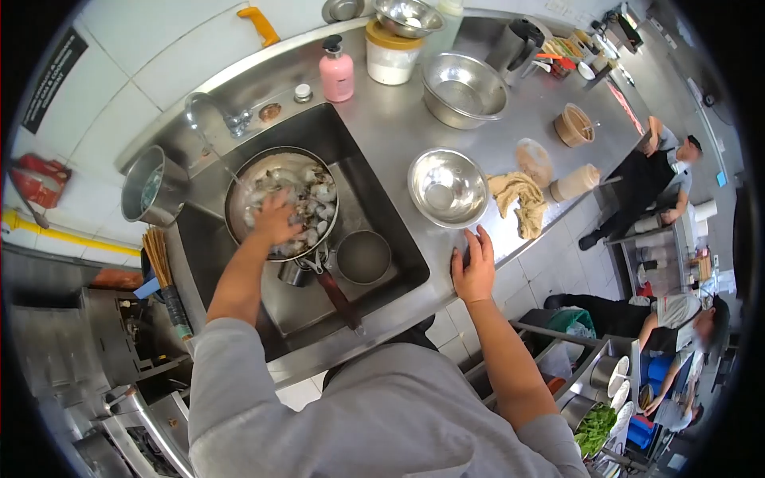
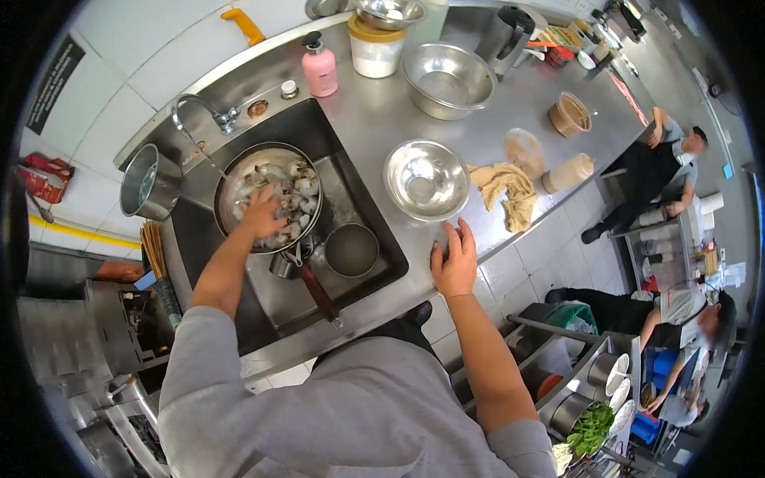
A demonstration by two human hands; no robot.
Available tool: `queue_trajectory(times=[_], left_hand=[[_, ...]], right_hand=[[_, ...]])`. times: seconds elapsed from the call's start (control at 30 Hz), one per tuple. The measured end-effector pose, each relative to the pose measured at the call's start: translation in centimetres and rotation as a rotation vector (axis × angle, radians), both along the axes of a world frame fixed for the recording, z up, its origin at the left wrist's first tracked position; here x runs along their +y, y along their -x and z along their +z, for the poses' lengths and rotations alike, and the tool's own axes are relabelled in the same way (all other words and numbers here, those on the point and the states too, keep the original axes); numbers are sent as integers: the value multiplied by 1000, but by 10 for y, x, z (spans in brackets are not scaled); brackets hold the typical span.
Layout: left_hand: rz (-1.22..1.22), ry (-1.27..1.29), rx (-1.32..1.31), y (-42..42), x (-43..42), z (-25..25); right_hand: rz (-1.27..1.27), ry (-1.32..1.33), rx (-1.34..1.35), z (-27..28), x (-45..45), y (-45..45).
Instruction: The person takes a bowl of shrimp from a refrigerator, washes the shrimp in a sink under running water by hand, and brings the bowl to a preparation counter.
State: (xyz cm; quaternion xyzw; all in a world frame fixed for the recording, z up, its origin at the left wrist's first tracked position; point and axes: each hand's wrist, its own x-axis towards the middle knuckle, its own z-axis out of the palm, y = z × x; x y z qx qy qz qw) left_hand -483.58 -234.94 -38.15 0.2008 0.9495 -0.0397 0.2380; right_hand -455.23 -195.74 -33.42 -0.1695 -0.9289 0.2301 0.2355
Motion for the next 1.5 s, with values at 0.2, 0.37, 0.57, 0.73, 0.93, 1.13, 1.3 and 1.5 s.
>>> queue_trajectory(times=[0.2,0.37,0.57,0.73,0.93,1.13,1.3,1.5], left_hand=[[481,-148,289,4,12,-23],[2,-345,15,50,-50,-15],[935,-1673,-356,185,-110,0],[895,-1803,-379,168,-91,80],[775,-1246,-310,71,28,85],[776,-1301,-969,-65,143,87],[1028,-1470,-598,-29,47,41],[1099,-1118,37,-27,-95,120]], right_hand=[[1,15,-15,0,4,-6],[-4,40,70,-1,1,-4],[13,51,121,-5,1,-5],[-7,33,126,1,-3,-4],[-40,179,96,11,14,45],[373,233,66,44,-54,73],[423,240,-44,42,-71,39],[349,-134,-140,-3,-33,1]])
